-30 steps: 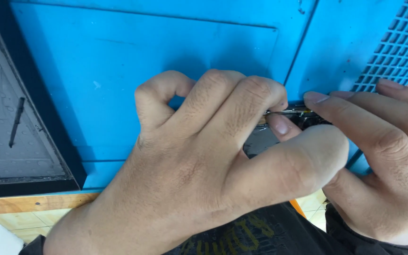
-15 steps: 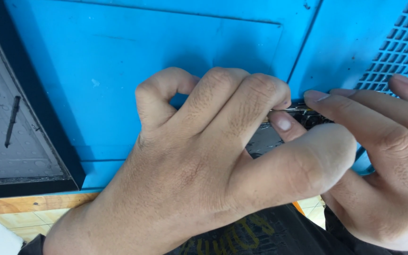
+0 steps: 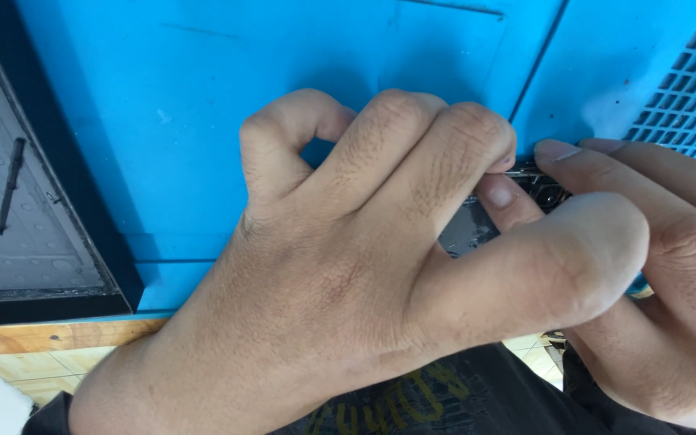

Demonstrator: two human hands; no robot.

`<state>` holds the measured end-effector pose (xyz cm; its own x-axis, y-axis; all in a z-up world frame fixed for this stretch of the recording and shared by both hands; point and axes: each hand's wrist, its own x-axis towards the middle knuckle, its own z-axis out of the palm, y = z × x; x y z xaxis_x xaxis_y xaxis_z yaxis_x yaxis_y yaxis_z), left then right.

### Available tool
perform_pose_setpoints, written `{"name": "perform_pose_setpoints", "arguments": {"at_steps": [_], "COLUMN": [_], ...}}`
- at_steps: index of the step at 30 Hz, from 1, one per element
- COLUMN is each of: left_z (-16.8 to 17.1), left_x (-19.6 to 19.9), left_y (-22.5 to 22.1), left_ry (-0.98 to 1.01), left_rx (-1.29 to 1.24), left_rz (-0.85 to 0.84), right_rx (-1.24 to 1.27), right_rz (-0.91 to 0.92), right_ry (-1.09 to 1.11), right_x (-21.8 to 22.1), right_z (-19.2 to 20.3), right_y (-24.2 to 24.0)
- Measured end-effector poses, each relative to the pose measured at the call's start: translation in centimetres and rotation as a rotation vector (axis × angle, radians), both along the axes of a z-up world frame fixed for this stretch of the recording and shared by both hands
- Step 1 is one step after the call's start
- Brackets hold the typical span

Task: The person uses a tool to remove a component from an open smartphone, applies a tool to the internal edge, and then picks up the fully assembled phone.

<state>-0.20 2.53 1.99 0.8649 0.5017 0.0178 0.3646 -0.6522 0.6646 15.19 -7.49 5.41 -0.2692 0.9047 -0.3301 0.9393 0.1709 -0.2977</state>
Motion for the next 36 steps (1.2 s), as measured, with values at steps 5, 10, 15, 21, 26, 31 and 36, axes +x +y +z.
{"name": "perform_pose_setpoints", "arguments": {"at_steps": [5,10,15,21,26,31,36], "left_z": [0.0,-0.3,-0.3,-0.4,0.0,0.4,0.5], "left_x": [-0.2,-0.2,0.2,0.7,1.5,2.2,2.4], "left_y": [0.0,-0.1,-0.2,0.3,0.1,0.1,0.3], "left_ry": [-0.009,-0.012,-0.022,-0.036,-0.043,-0.056,-0.057], "left_rx": [-0.003,-0.006,-0.004,0.014,0.021,0.031,0.038], "left_rz": [0.004,0.002,-0.002,-0.011,-0.024,-0.041,-0.039], "right_rx": [0.007,0.007,0.042,0.037,0.085,0.16,0.177], "right_rz": [0.033,-0.062,0.016,0.053,0.033,0.034,0.042], "right_ry": [-0.017,0.021,-0.001,0.069,0.086,0.102,0.091], "right_x": [-0.2,-0.6,0.3,1.8,2.8,3.3,3.2], "right_z": [0.1,-0.1,-0.4,-0.2,-0.1,-0.3,-0.4], "right_y": [0.3,0.4,0.6,0.2,-0.5,-0.7,-0.4]}}
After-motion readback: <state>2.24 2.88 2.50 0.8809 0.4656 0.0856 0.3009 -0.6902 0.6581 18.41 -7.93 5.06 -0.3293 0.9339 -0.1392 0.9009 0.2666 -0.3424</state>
